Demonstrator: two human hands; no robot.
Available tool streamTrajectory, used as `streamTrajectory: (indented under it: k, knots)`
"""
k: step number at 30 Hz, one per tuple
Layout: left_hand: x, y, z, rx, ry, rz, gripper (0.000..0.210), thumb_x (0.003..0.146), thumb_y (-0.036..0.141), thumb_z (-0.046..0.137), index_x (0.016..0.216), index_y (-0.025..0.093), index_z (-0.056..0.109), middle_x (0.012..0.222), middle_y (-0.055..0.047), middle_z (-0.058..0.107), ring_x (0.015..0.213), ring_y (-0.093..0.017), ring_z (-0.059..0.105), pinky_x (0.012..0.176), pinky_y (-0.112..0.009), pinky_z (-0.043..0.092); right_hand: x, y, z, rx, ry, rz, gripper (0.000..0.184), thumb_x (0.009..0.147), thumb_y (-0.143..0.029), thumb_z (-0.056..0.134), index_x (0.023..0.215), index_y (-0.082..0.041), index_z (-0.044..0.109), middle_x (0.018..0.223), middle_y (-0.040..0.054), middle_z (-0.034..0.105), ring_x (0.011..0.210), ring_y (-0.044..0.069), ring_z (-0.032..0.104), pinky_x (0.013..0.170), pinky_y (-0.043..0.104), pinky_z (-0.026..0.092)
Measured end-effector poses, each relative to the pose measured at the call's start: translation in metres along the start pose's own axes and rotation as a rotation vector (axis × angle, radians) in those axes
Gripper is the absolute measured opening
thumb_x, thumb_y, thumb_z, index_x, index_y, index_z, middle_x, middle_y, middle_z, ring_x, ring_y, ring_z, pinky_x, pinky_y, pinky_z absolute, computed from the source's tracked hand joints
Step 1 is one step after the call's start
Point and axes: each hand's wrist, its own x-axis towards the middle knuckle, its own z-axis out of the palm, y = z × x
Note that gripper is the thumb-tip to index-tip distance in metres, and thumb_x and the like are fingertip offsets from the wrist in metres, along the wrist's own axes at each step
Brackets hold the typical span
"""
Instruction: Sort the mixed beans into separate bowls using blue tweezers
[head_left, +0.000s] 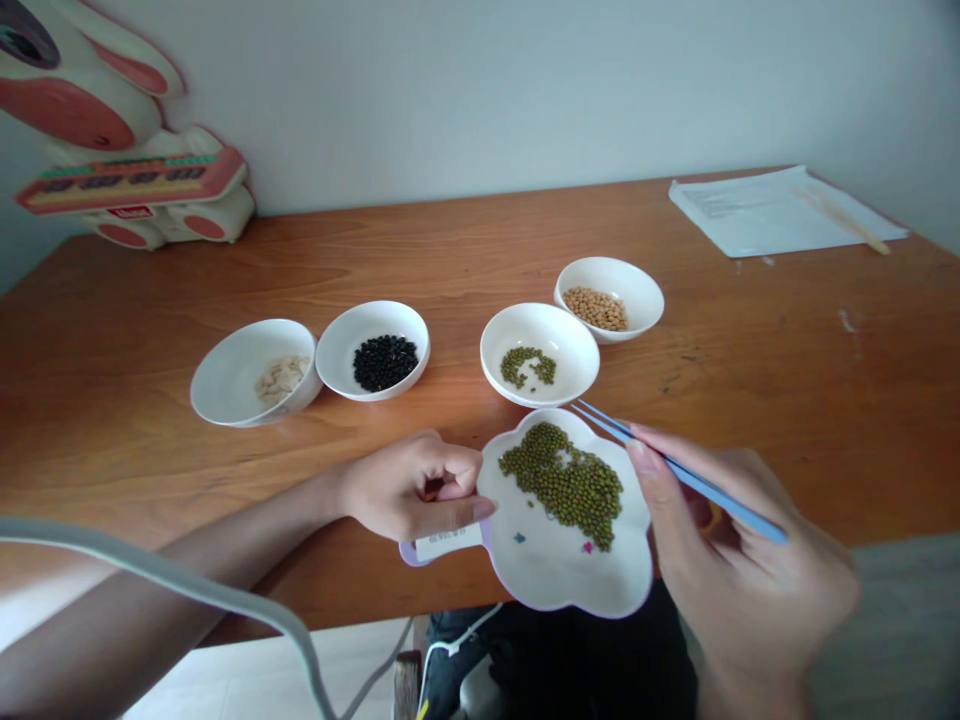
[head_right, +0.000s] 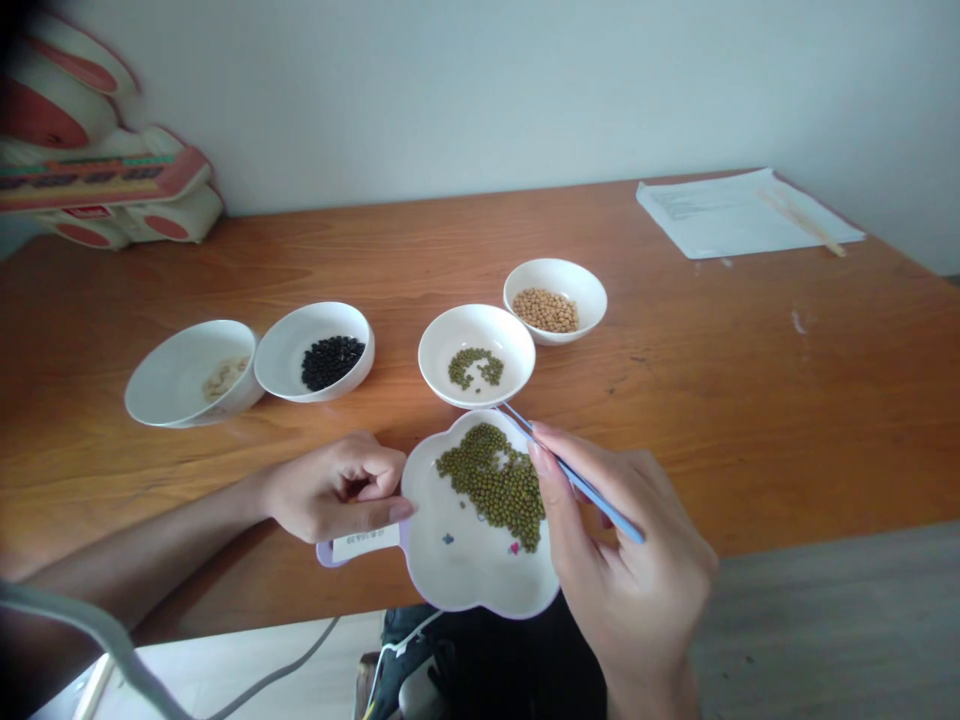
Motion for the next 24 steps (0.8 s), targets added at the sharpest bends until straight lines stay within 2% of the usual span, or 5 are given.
streamTrajectory:
  k: [9,16,24]
  knots:
    - [0.0,0.0,-0.001,0.01,-0.008,-0.007,0.043,0.097,0.022,0.062,0.066,0.022,0.031,0.059,0.009,0.033,0.05,-0.006,0.029,0.045,-0.022,0.023,-0.022,0.01,-0.012,0.054,-0.256,-0.096,0.025,0.092,-0.015,0.074,0.116,-0.024,0.072,0.091,-0.0013,0.077,0.075,0.009,0.068,0.068,0.023,0.055]
    - [0.001,0.0,-0.001,0.009,-0.005,0.014,0.043,0.096,0.02,0.062,0.066,0.022,0.031,0.059,0.01,0.033,0.05,-0.006,0.029,0.045,-0.021,0.023,-0.023,0.01,-0.009,0.025,-0.266,-0.074,0.023,0.093,-0.017,0.073,0.114,-0.025,0.073,0.095,-0.0008,0.078,0.08,0.01,0.07,0.074,0.022,0.057]
    - [0.001,0.001,0.0,0.009,0.006,0.018,0.043,0.096,0.019,0.063,0.066,0.022,0.031,0.058,0.01,0.033,0.049,-0.005,0.029,0.044,-0.02,0.023,-0.024,0.012,-0.008,0.014,-0.277,-0.004,0.02,0.095,-0.024,0.072,0.114,-0.028,0.074,0.09,-0.0011,0.077,0.073,0.01,0.07,0.067,0.022,0.056]
